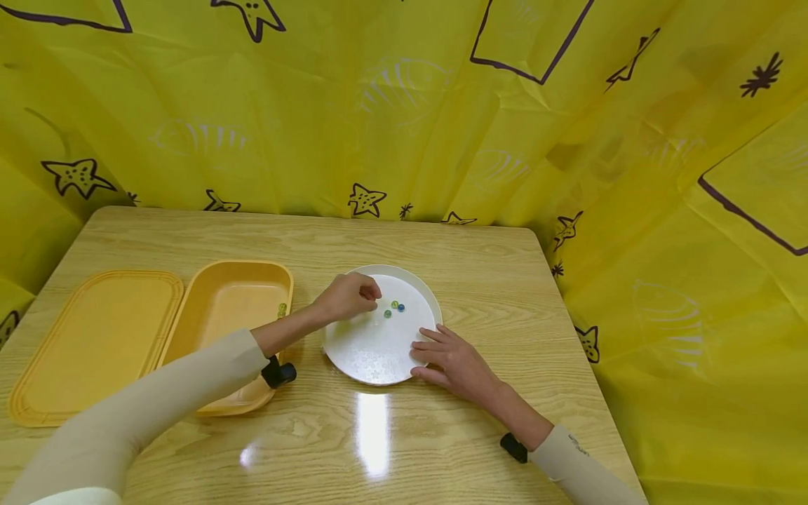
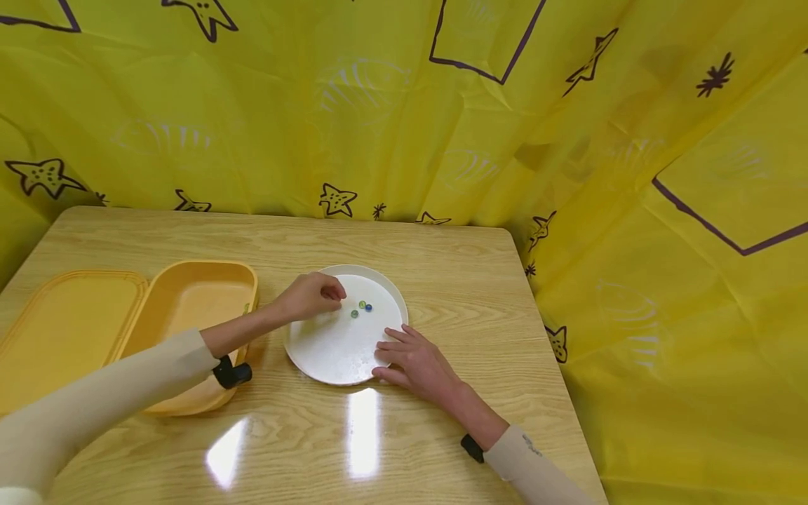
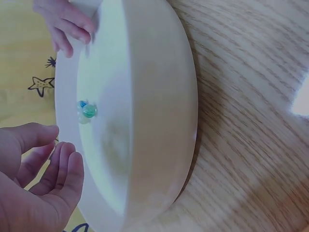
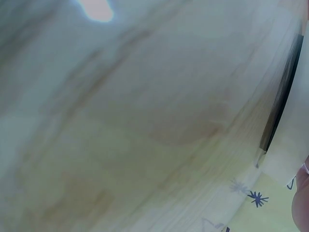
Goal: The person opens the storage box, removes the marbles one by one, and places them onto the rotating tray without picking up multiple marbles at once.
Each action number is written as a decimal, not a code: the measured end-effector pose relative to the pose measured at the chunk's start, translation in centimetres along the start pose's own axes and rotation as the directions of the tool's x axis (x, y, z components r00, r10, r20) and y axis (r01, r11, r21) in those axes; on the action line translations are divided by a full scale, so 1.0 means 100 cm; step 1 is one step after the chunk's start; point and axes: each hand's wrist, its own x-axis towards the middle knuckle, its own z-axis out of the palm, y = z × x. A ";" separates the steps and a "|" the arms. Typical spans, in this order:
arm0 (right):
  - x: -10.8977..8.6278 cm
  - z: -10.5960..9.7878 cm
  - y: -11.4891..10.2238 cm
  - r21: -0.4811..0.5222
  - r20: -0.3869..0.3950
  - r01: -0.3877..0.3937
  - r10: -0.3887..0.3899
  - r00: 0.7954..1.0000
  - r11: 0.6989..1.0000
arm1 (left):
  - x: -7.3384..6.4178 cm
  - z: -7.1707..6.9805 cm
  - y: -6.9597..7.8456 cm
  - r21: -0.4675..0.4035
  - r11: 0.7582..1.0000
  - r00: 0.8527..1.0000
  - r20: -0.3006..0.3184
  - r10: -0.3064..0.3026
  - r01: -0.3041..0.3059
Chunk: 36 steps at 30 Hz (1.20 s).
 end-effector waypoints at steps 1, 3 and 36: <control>0.000 0.000 0.000 0.000 0.001 0.000 0.000 1.000 1.000 | -0.001 -0.001 0.000 -0.007 1.000 1.000 -0.005 0.004 -0.004; 0.000 0.000 0.000 0.000 0.004 -0.002 0.002 1.000 1.000 | -0.005 -0.005 0.001 -0.016 1.000 1.000 -0.016 0.018 -0.019; -0.002 0.001 0.000 0.008 -0.011 0.002 -0.002 1.000 1.000 | -0.087 -0.088 -0.050 -0.018 1.000 0.993 -0.115 -0.007 0.005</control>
